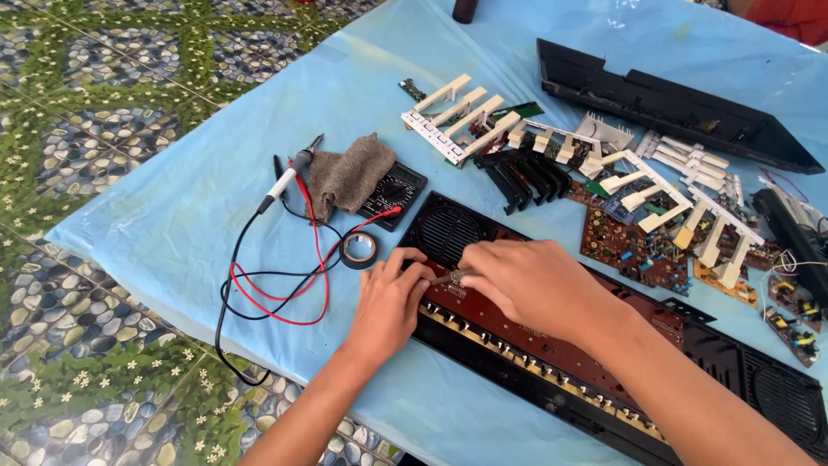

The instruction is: The person uses a screwdriver to work on the internal components of a disassembled electronic device, likely a television or monitor. They then pick up two speakers and place them onto the device's chassis, adjusting their positions.

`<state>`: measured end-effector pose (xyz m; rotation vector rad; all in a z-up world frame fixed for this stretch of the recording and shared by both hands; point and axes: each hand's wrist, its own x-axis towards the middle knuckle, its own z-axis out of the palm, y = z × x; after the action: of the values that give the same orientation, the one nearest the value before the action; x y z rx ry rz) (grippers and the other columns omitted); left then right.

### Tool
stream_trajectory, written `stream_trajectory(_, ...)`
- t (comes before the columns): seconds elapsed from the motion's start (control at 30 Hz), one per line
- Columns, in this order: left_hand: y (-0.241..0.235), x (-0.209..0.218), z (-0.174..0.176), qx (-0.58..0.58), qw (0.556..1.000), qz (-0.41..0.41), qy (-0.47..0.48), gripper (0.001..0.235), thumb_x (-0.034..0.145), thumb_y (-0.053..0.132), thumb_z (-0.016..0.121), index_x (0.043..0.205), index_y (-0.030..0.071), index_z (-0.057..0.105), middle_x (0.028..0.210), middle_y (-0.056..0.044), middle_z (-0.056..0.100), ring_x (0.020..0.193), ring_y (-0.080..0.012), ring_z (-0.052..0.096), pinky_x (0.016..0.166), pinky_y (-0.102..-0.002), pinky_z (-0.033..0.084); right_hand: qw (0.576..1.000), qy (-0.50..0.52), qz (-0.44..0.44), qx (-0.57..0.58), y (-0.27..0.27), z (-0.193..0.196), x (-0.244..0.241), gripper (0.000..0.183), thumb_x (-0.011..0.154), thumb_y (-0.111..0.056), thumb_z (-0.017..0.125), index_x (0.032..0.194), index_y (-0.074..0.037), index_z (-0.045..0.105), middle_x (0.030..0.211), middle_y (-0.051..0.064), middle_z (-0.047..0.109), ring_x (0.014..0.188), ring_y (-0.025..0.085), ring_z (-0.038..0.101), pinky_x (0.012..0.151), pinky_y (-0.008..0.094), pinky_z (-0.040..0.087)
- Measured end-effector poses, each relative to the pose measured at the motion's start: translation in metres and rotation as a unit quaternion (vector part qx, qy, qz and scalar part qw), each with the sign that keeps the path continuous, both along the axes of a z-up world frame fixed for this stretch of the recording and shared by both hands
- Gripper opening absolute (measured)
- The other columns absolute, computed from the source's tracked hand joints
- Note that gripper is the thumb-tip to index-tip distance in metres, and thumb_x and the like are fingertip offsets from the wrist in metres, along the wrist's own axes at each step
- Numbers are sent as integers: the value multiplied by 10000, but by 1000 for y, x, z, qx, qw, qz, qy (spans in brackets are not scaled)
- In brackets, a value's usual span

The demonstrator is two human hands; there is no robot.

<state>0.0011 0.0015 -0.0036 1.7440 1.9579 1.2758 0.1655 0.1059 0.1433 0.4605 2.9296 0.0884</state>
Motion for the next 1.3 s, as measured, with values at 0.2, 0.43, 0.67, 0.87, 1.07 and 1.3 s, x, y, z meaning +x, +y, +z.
stream_trajectory(0.2, -2, 1, 4, 19, 999, 12, -31, 140, 1018, 112, 574, 958, 164, 690, 1185, -14, 605, 829, -269, 635, 846, -398, 426, 999, -11, 40, 19, 1, -1, 4, 210, 1075, -274, 468, 1085, -123, 613, 979, 53, 698, 941, 241, 709, 701, 368, 611)
stream_trajectory(0.43, -4, -1, 10, 21, 998, 6, -60, 114, 997, 116, 621, 963, 159, 720, 1196, -20, 631, 866, -280, 659, 866, -421, 440, 999, -5, 50, 17, 2, 9, -4, 151, 1057, -188, 484, 1079, -145, 626, 962, 23, 688, 898, 246, 698, 671, 379, 604)
stream_trajectory(0.67, -3, -1, 7, 15, 998, 1, -54, 87, 989, 131, 642, 946, 157, 714, 1195, -32, 623, 853, -267, 653, 867, -427, 435, 999, -17, 43, 2, 2, 11, -3, 157, 1057, -206, 488, 1080, -164, 637, 949, 15, 686, 906, 232, 703, 674, 357, 608)
stream_trajectory(0.87, -5, -3, 9, 10, 999, -5, -53, 82, 988, 131, 636, 960, 160, 708, 1209, -25, 622, 890, -270, 657, 905, -444, 439, 999, -42, 11, 0, 5, 22, 3, 175, 1056, -250, 480, 1071, -170, 635, 939, 8, 687, 913, 224, 705, 674, 362, 616)
stream_trajectory(1.07, -9, 0, 14, -6, 998, -21, -55, 46, 920, 183, 729, 961, 163, 732, 1240, -34, 620, 969, -283, 654, 975, -499, 434, 999, -15, -29, 5, 10, 21, 21, 174, 1029, -285, 501, 1037, -187, 644, 886, -17, 694, 823, 189, 709, 637, 324, 606)
stream_trajectory(1.3, -7, 7, 0, 48, 997, 19, 64, 70, 907, 177, 764, 865, 122, 757, 1203, -50, 640, 1044, -300, 665, 967, -522, 470, 998, 39, -43, 29, 10, 17, 40, 182, 1018, -304, 513, 952, -184, 634, 777, -20, 651, 643, 174, 672, 549, 311, 577)
